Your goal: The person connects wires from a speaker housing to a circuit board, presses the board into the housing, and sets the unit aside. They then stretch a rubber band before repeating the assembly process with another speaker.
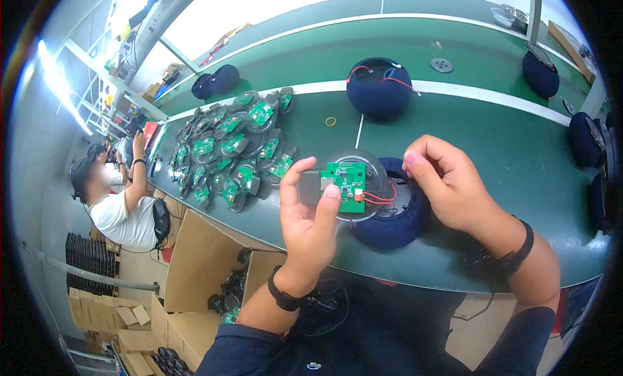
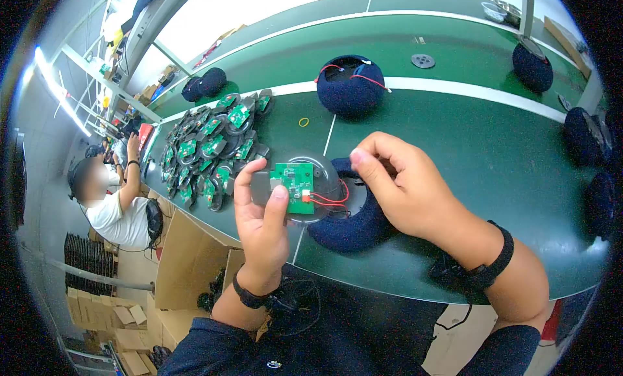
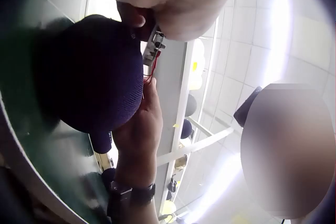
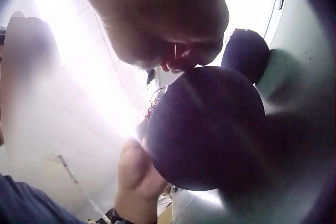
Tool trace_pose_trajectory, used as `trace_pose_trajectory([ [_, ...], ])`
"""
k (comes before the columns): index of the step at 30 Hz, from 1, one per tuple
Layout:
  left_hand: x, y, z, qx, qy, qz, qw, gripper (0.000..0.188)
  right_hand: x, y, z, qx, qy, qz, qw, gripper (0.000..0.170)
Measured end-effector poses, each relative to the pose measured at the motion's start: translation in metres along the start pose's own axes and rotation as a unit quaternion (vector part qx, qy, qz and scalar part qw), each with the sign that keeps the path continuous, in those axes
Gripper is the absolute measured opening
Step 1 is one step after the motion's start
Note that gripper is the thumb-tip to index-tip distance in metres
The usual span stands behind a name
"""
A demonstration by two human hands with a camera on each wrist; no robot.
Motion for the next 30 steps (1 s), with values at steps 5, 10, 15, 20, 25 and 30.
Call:
trace_pose_trajectory([
  [5, -0.004, 0.004, 0.015, 0.041, 0.057, -0.008, 0.997, 0.050, 0.009, -0.002, 0.033, 0.199, 0.178, -0.030, 0.963, 0.056],
  [10, -0.008, 0.003, 0.017, 0.015, 0.052, 0.004, 0.999, 0.050, 0.013, -0.025, 0.029, 0.256, 0.157, 0.098, 0.949, 0.096],
  [15, -0.014, -0.004, 0.013, 0.060, 0.046, 0.009, 0.997, 0.049, 0.012, -0.022, 0.029, 0.282, 0.133, 0.075, 0.947, 0.094],
  [20, -0.025, -0.008, 0.002, 0.043, -0.015, 0.018, 0.999, 0.050, 0.021, -0.021, 0.046, 0.367, 0.111, 0.003, 0.923, 0.095],
  [25, -0.022, -0.016, -0.034, -0.044, -0.110, 0.093, 0.989, 0.049, 0.020, -0.005, 0.056, 0.294, 0.132, -0.002, 0.946, 0.090],
  [30, -0.003, -0.048, -0.057, -0.202, -0.406, 0.352, 0.819, 0.042, 0.019, -0.012, 0.058, 0.165, 0.175, 0.133, 0.962, 0.069],
])
Point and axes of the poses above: each hand's wrist, its own x-axis away from the middle knuckle, its own y-axis out of the back of the hand, z = x × y, the point moved 9 cm from there along -x, towards the middle knuckle, and after that the axes turned 9 degrees about -y, right-handed, at the moved point
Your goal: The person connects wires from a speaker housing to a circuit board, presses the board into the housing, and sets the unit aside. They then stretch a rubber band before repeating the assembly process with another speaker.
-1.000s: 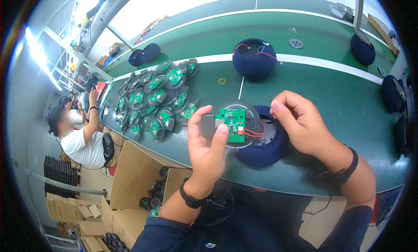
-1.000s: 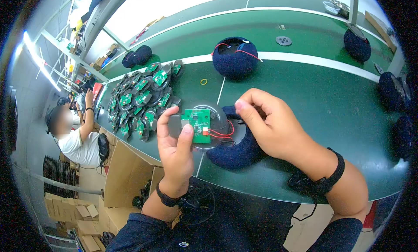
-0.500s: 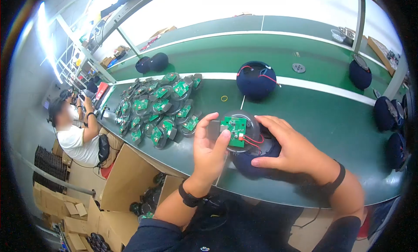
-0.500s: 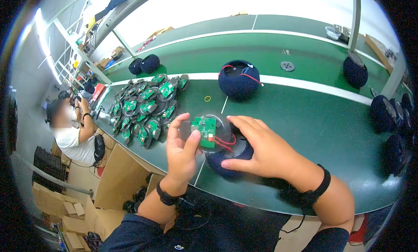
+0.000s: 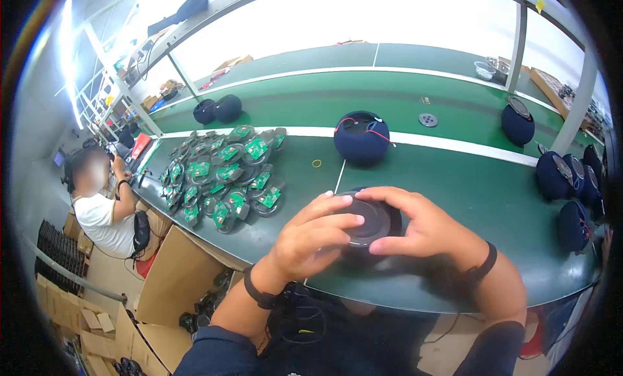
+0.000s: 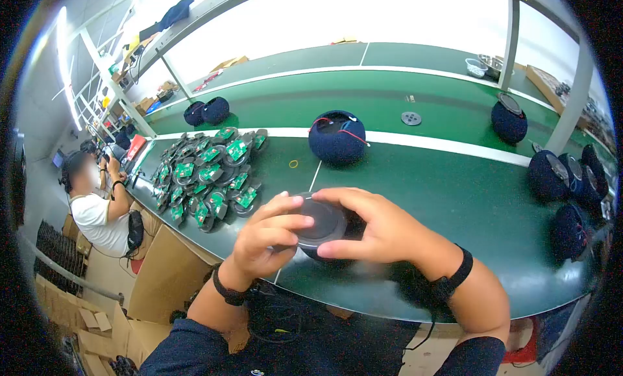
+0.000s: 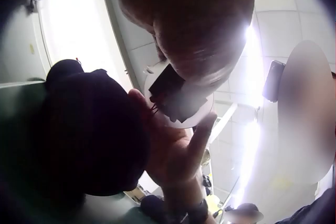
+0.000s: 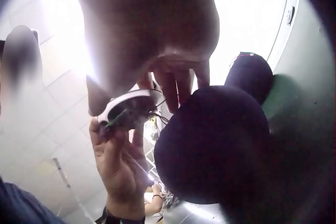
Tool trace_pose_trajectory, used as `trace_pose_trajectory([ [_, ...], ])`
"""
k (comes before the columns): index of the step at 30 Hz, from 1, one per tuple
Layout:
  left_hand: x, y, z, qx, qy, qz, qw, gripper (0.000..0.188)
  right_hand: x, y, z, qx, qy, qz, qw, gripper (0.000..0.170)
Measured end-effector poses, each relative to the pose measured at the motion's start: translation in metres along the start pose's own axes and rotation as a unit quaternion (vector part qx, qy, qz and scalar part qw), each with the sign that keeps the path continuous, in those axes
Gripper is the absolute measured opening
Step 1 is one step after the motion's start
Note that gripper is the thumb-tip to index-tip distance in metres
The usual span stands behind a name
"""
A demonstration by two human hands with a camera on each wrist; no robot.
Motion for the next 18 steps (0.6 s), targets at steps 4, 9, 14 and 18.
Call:
trace_pose_trajectory([
  [4, -0.001, -0.005, 0.003, 0.011, 0.066, 0.024, 0.997, 0.038, 0.000, 0.002, 0.003, 0.098, 0.031, -0.043, 0.994, 0.063],
  [9, -0.007, 0.000, 0.007, -0.046, 0.135, -0.010, 0.990, 0.042, -0.002, -0.002, 0.003, 0.125, 0.028, -0.069, 0.989, 0.058],
  [14, -0.007, -0.002, 0.010, -0.194, 0.183, 0.006, 0.964, 0.032, -0.001, -0.010, 0.006, 0.165, 0.046, -0.080, 0.982, 0.059],
  [18, -0.010, -0.005, 0.005, -0.204, 0.182, 0.004, 0.962, 0.026, -0.001, -0.017, 0.003, 0.186, 0.042, -0.083, 0.978, 0.064],
])
Point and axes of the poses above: each hand's wrist, its own x-axis away from the middle knuckle, its own y-axis out of the back of the hand, z = x × y, the point moved 9 cm from there along -x, towards the middle knuckle, and after that the axes turned 9 degrees about -y, right-handed, at the moved point
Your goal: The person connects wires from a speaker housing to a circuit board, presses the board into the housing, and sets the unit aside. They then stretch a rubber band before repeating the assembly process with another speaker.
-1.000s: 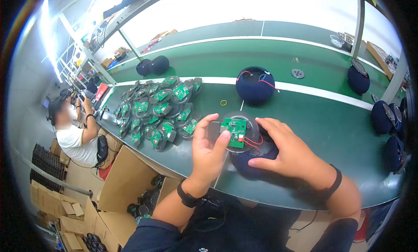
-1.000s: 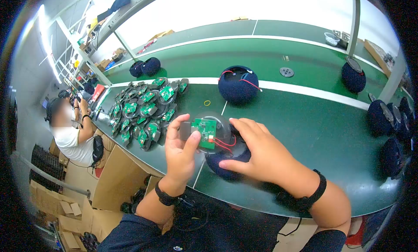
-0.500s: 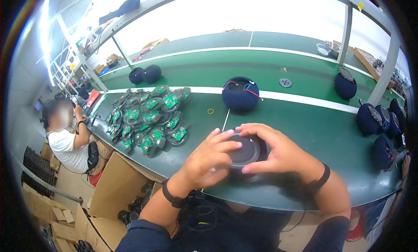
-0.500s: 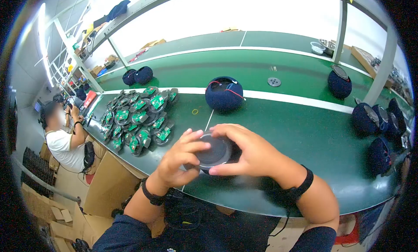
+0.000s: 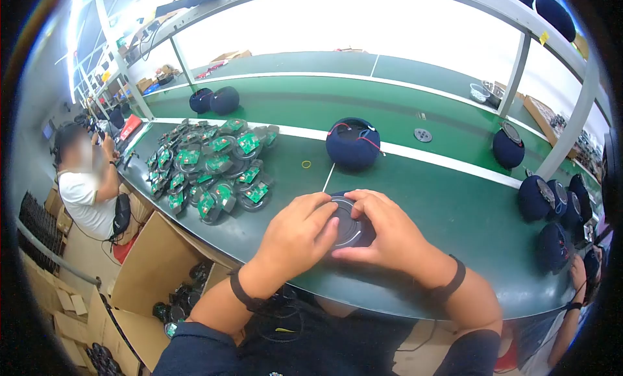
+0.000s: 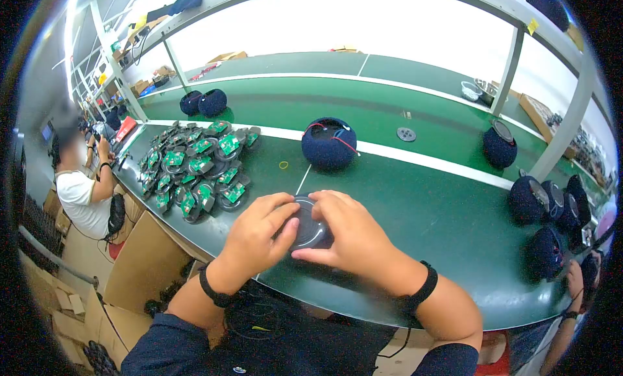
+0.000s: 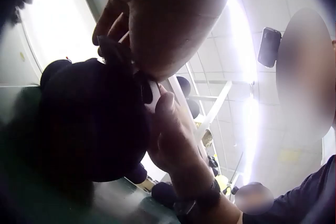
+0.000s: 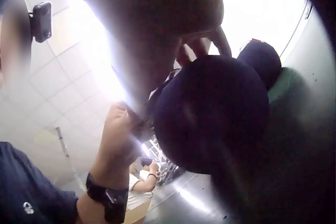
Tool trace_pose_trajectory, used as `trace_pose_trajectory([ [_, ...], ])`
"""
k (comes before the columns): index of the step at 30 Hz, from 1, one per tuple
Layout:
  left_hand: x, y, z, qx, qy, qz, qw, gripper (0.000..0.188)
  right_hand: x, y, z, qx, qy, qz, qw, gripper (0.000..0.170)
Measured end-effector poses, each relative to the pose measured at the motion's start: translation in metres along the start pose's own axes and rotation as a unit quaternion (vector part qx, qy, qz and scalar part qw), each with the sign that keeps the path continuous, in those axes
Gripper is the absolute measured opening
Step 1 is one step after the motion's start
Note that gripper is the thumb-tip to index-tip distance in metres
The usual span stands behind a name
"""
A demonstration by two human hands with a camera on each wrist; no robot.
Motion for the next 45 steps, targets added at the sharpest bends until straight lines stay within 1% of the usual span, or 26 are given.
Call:
trace_pose_trajectory([
  [4, -0.002, 0.002, -0.006, -0.012, -0.017, -0.007, 1.000, 0.027, 0.001, -0.005, 0.002, -0.025, -0.023, 0.000, 0.999, 0.071],
  [6, -0.004, 0.004, -0.010, -0.031, -0.015, -0.013, 0.999, 0.029, 0.004, -0.003, 0.001, -0.020, -0.013, -0.044, 0.999, 0.078],
  [10, -0.007, 0.005, -0.011, -0.040, -0.004, -0.015, 0.999, 0.029, 0.006, -0.005, 0.004, -0.027, -0.016, -0.061, 0.998, 0.082],
  [12, -0.009, 0.007, -0.010, -0.034, -0.009, -0.035, 0.999, 0.023, 0.007, -0.004, 0.007, -0.026, -0.003, -0.074, 0.997, 0.088],
  [13, -0.010, 0.007, -0.010, -0.034, -0.007, -0.037, 0.999, 0.023, 0.007, -0.005, 0.008, -0.026, -0.002, -0.071, 0.997, 0.088],
  [15, -0.012, 0.001, -0.002, -0.040, 0.035, -0.012, 0.998, 0.014, 0.007, -0.003, 0.013, -0.012, 0.009, -0.080, 0.997, 0.094],
  [16, -0.012, -0.002, 0.000, -0.040, 0.037, -0.013, 0.998, 0.014, 0.007, -0.004, 0.013, -0.012, 0.009, -0.078, 0.997, 0.094],
  [18, -0.013, -0.004, 0.004, -0.040, 0.034, -0.039, 0.998, 0.009, 0.007, -0.005, 0.010, -0.008, -0.004, -0.075, 0.997, 0.098],
  [22, -0.015, -0.006, 0.008, -0.028, 0.049, -0.031, 0.998, 0.013, 0.007, -0.005, 0.006, -0.008, -0.021, -0.067, 0.998, 0.100],
  [24, -0.015, -0.005, 0.008, 0.016, 0.047, -0.013, 0.999, 0.022, 0.007, -0.005, 0.005, -0.002, -0.018, -0.075, 0.997, 0.104],
  [25, -0.014, 0.000, 0.009, 0.018, 0.048, -0.010, 0.999, 0.022, 0.007, -0.005, 0.004, -0.003, -0.021, -0.075, 0.997, 0.104],
  [27, -0.014, 0.002, 0.006, 0.051, 0.015, 0.046, 0.998, 0.033, 0.007, -0.007, -0.002, -0.020, -0.044, -0.068, 0.997, 0.107],
  [28, -0.014, 0.005, 0.007, 0.066, 0.013, 0.069, 0.995, 0.038, 0.007, -0.008, -0.003, -0.023, -0.048, -0.068, 0.996, 0.107],
  [29, -0.015, 0.008, 0.008, 0.067, 0.016, 0.074, 0.995, 0.038, 0.007, -0.008, -0.003, -0.021, -0.048, -0.070, 0.996, 0.107],
  [32, -0.017, 0.003, 0.008, 0.066, 0.020, 0.159, 0.985, 0.046, 0.007, -0.009, -0.003, -0.020, -0.051, -0.071, 0.996, 0.107],
  [35, -0.021, 0.003, 0.003, 0.043, 0.014, 0.164, 0.985, 0.048, 0.007, -0.007, -0.002, -0.011, -0.049, -0.072, 0.996, 0.107],
  [39, -0.018, 0.003, -0.001, 0.029, 0.009, 0.147, 0.989, 0.048, 0.008, -0.009, -0.004, -0.003, -0.039, -0.076, 0.996, 0.108],
  [41, -0.016, 0.003, 0.001, 0.021, 0.020, 0.107, 0.994, 0.040, 0.008, -0.009, -0.003, -0.004, -0.037, -0.077, 0.996, 0.108],
  [42, -0.015, -0.001, 0.002, 0.021, 0.022, 0.106, 0.994, 0.040, 0.008, -0.009, -0.002, -0.005, -0.035, -0.079, 0.996, 0.108],
  [44, -0.014, 0.000, 0.003, 0.000, 0.026, 0.057, 0.998, 0.027, 0.008, -0.009, -0.001, -0.005, -0.035, -0.080, 0.996, 0.108],
  [45, -0.014, -0.004, 0.003, 0.000, 0.028, 0.057, 0.998, 0.027, 0.009, -0.009, 0.000, -0.005, -0.035, -0.084, 0.996, 0.108],
])
Point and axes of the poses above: each hand's wrist, its own x-axis away from the middle knuckle, its own y-axis out of the back of the hand, z = x × y, the point moved 9 cm from there along -x, towards the middle knuckle, and after that the axes turned 9 degrees about -y, right-handed, at the moved point
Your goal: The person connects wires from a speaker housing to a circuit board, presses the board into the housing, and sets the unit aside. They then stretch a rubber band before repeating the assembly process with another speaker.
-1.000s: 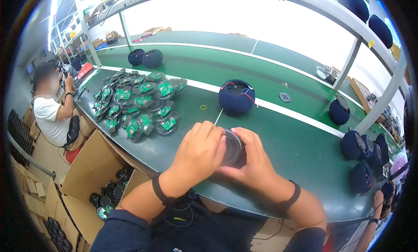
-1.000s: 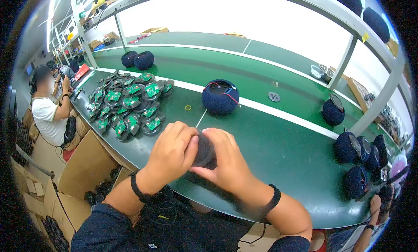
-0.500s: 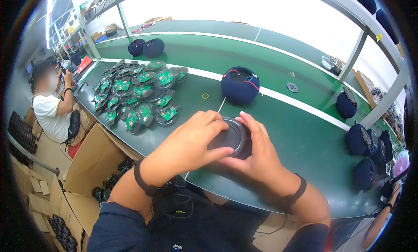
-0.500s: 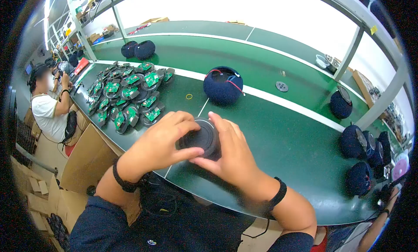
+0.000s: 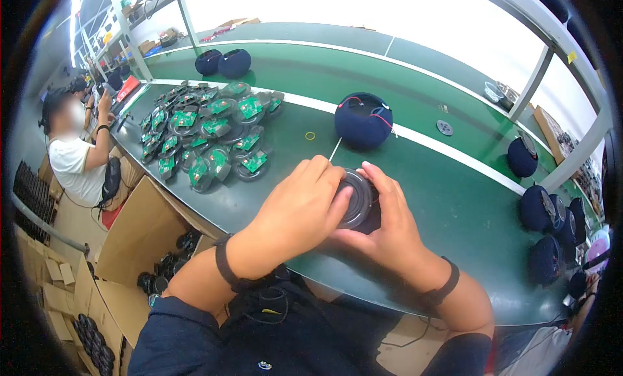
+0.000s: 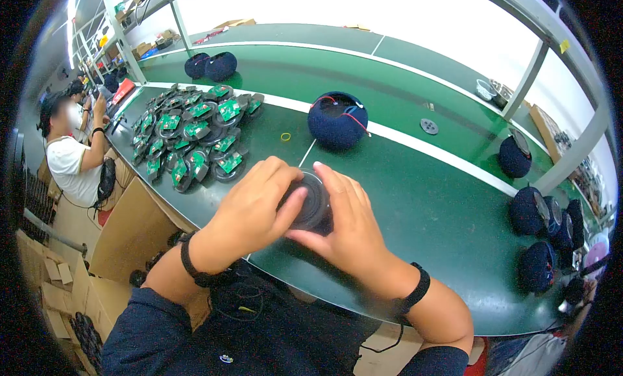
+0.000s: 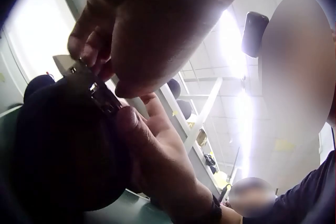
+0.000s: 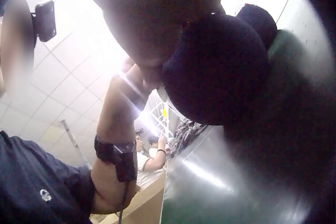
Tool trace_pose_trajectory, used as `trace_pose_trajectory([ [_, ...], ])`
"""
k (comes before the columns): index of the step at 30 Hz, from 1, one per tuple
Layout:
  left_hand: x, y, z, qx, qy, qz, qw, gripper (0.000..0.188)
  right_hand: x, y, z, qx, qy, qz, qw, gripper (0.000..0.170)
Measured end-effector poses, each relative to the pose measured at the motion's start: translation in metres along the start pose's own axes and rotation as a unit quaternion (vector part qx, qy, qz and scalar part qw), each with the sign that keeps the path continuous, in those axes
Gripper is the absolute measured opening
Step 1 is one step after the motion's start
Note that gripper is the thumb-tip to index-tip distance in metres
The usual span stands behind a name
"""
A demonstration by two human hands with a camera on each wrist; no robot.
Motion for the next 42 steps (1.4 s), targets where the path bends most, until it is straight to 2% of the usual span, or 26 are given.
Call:
trace_pose_trajectory([
  [2, -0.002, -0.002, 0.005, -0.005, 0.026, -0.031, 0.999, 0.012, 0.000, -0.001, -0.001, -0.008, -0.012, 0.007, 1.000, 0.108],
  [5, -0.004, -0.007, 0.010, -0.040, 0.037, -0.060, 0.997, 0.009, 0.000, -0.001, -0.002, -0.008, -0.021, 0.013, 1.000, 0.108],
  [9, -0.007, -0.012, 0.013, -0.060, 0.043, -0.064, 0.995, 0.011, 0.001, -0.003, 0.000, 0.006, 0.010, 0.008, 1.000, 0.109],
  [15, -0.011, -0.017, 0.014, -0.081, 0.034, -0.047, 0.995, 0.014, -0.002, -0.001, -0.004, -0.013, -0.006, 0.005, 1.000, 0.112],
  [18, -0.014, -0.007, 0.007, -0.057, -0.020, -0.085, 0.995, 0.015, -0.002, -0.001, -0.005, -0.011, -0.006, 0.013, 1.000, 0.112],
  [21, -0.011, -0.007, 0.005, -0.015, -0.027, -0.040, 0.999, 0.009, -0.002, -0.002, -0.003, 0.004, -0.012, 0.023, 1.000, 0.102],
  [23, -0.008, -0.007, 0.013, 0.091, 0.020, -0.062, 0.994, 0.013, -0.001, -0.005, -0.004, 0.018, 0.013, 0.026, 0.999, 0.096],
  [24, -0.007, -0.005, 0.013, 0.094, 0.015, -0.062, 0.994, 0.013, 0.000, -0.007, -0.002, 0.030, 0.035, 0.030, 0.998, 0.090],
  [25, -0.007, -0.005, 0.009, 0.049, -0.016, -0.042, 0.998, 0.018, 0.000, -0.007, -0.003, 0.011, 0.017, 0.030, 0.999, 0.083],
  [26, -0.007, -0.006, 0.004, 0.004, -0.048, -0.023, 0.999, 0.023, 0.001, -0.007, -0.003, 0.019, 0.012, 0.024, 0.999, 0.083],
  [27, -0.005, -0.003, -0.003, -0.012, -0.088, -0.046, 0.995, 0.028, 0.002, -0.008, -0.004, 0.025, 0.016, 0.024, 0.999, 0.084],
  [32, 0.016, 0.021, -0.035, -0.017, -0.186, -0.093, 0.978, 0.026, 0.004, -0.008, -0.025, 0.011, -0.034, 0.005, 0.999, 0.082],
  [34, 0.018, 0.054, -0.023, -0.021, -0.107, -0.175, 0.978, 0.018, 0.002, -0.001, -0.024, 0.024, -0.040, -0.009, 0.999, 0.081],
  [36, -0.006, 0.067, 0.003, -0.060, -0.112, -0.206, 0.970, 0.016, -0.004, 0.000, -0.025, 0.032, -0.037, -0.014, 0.999, 0.080],
  [39, -0.042, 0.056, 0.081, -0.003, 0.003, -0.198, 0.980, 0.016, -0.011, 0.016, -0.035, 0.087, -0.033, -0.045, 0.995, 0.078],
  [40, -0.054, 0.047, 0.110, 0.025, 0.043, -0.199, 0.979, 0.016, -0.013, 0.020, -0.043, 0.085, -0.058, -0.047, 0.994, 0.077],
  [42, -0.078, 0.026, 0.157, 0.004, 0.024, -0.190, 0.981, 0.016, -0.014, 0.031, -0.062, 0.084, -0.102, -0.062, 0.989, 0.077],
])
Point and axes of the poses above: each hand's wrist, its own x-axis away from the middle knuckle, its own y-axis out of the back of the hand, z = x × y, the point moved 9 cm from there along -x, towards the middle knuckle, and after that the axes turned 9 degrees about -y, right-handed, at the moved point
